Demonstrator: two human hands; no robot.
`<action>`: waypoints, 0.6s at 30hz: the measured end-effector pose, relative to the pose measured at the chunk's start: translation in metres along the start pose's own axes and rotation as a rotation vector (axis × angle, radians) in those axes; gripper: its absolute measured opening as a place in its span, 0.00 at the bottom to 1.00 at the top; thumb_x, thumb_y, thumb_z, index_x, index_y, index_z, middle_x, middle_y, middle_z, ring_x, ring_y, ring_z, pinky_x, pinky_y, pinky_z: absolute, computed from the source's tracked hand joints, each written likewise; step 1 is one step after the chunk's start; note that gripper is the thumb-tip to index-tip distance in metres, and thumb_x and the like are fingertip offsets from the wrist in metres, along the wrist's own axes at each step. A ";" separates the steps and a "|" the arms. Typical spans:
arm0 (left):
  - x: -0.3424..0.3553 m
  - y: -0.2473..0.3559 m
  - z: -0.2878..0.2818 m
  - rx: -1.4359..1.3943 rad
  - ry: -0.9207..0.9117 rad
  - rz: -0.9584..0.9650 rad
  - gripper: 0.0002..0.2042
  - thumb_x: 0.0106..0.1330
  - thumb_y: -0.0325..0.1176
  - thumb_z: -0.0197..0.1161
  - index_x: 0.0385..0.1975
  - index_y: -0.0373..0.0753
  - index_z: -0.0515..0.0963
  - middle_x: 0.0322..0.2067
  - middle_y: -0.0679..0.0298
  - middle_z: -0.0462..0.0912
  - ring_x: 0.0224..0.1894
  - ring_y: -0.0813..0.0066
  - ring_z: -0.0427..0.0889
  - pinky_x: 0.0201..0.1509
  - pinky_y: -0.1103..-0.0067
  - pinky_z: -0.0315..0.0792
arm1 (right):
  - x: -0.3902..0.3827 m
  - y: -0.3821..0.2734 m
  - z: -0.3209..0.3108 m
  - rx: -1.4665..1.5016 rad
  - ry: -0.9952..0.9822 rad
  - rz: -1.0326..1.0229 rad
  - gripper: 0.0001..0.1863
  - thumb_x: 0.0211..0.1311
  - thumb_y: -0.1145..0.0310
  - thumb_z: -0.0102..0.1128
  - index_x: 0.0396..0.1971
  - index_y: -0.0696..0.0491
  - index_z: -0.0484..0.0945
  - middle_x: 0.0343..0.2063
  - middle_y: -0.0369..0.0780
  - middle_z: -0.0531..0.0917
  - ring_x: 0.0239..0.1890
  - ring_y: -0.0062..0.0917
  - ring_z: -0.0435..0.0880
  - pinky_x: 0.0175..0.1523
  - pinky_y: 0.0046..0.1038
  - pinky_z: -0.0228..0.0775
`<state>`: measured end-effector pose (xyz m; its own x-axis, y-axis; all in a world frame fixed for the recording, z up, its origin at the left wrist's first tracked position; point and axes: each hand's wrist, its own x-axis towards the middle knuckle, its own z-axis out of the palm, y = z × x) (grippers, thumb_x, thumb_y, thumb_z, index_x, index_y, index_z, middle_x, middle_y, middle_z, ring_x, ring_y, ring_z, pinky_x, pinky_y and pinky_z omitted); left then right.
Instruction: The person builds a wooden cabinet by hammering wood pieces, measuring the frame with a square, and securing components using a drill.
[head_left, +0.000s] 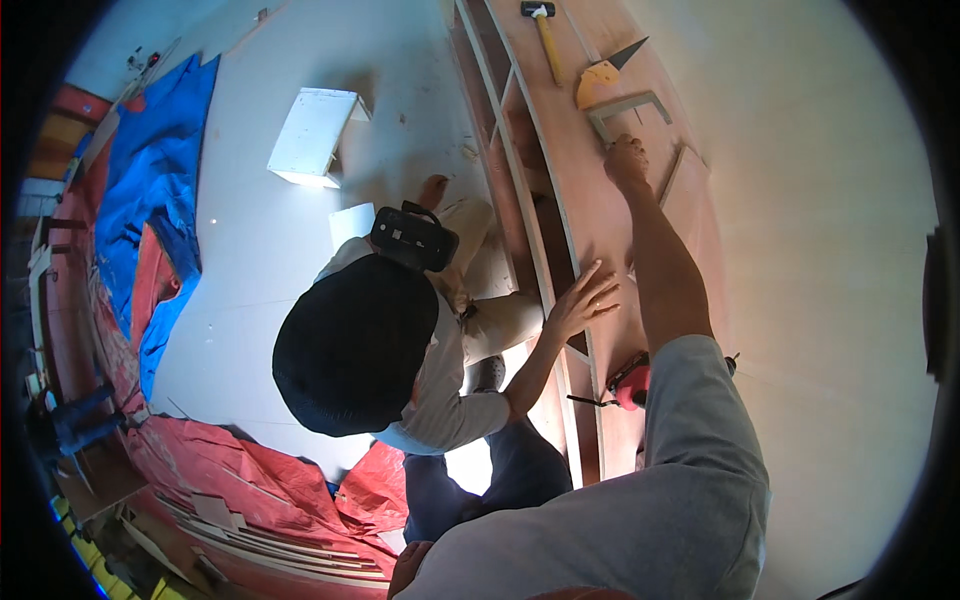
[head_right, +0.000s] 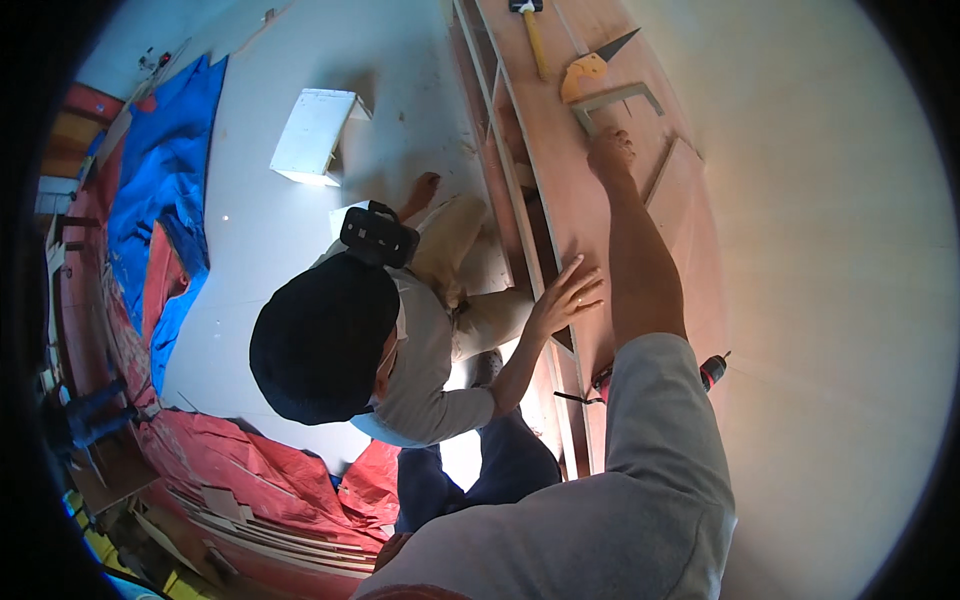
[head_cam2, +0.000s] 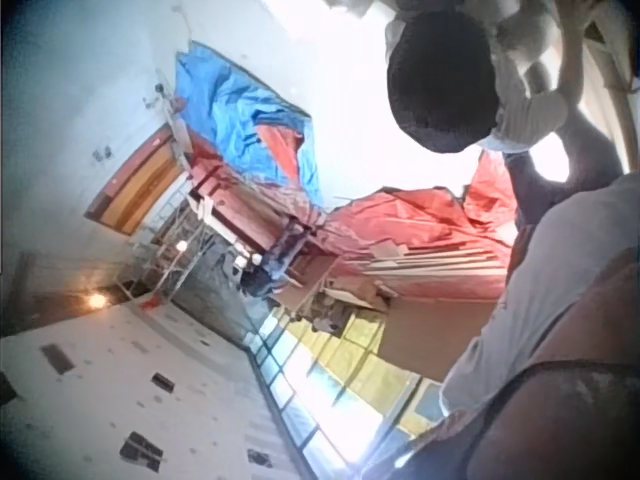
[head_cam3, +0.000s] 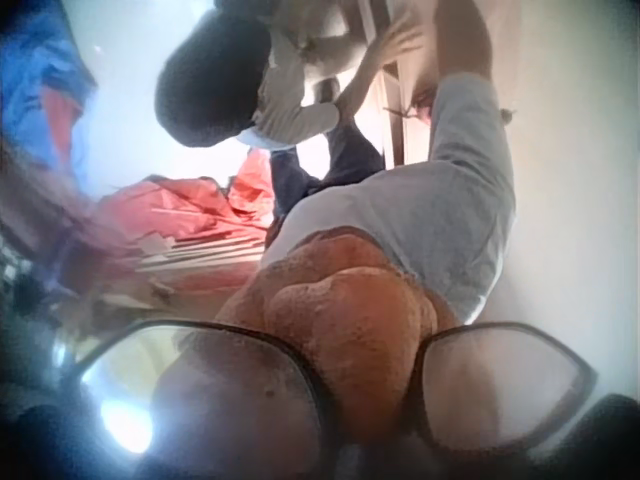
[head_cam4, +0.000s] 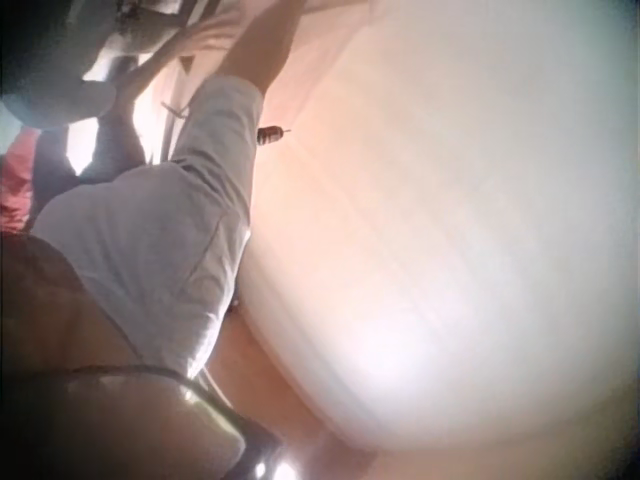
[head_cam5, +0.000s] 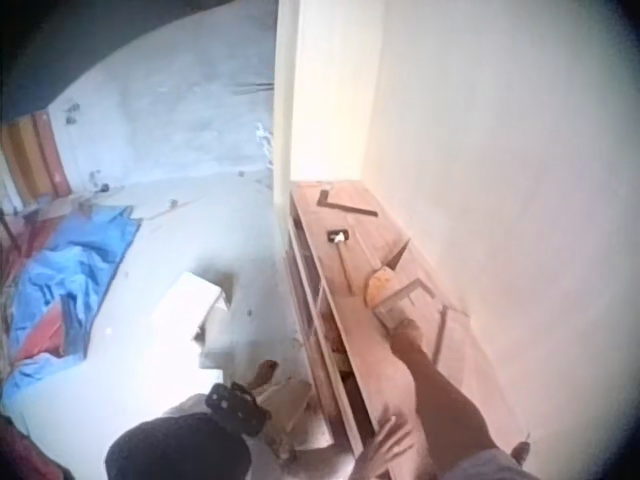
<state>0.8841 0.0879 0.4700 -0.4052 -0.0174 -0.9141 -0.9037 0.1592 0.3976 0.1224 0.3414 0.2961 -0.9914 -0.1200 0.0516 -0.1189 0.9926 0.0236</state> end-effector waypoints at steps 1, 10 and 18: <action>0.004 0.002 0.002 0.004 -0.011 0.023 0.14 0.63 0.35 0.58 0.45 0.37 0.78 0.40 0.57 0.79 0.45 0.62 0.78 0.52 0.72 0.72 | 0.010 0.020 -0.005 0.049 -0.018 0.017 0.23 0.68 0.57 0.55 0.54 0.58 0.67 0.49 0.53 0.78 0.51 0.51 0.80 0.53 0.46 0.73; -0.018 -0.002 0.016 0.011 0.019 0.040 0.13 0.62 0.34 0.58 0.45 0.37 0.78 0.40 0.56 0.79 0.46 0.60 0.78 0.52 0.71 0.72 | -0.003 0.033 -0.092 0.686 0.389 0.229 0.27 0.66 0.45 0.59 0.33 0.59 0.80 0.26 0.48 0.84 0.31 0.38 0.85 0.40 0.38 0.75; -0.043 -0.034 0.015 0.076 -0.003 0.216 0.13 0.61 0.33 0.59 0.45 0.38 0.78 0.40 0.55 0.78 0.46 0.58 0.79 0.52 0.70 0.73 | -0.007 0.089 -0.189 1.166 0.497 0.242 0.28 0.68 0.38 0.53 0.21 0.47 0.71 0.15 0.28 0.68 0.17 0.14 0.67 0.24 0.24 0.68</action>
<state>0.9340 0.0982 0.4942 -0.5880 0.0283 -0.8084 -0.7827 0.2324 0.5774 0.1288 0.4272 0.4869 -0.8978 0.3207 0.3019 -0.1658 0.3888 -0.9063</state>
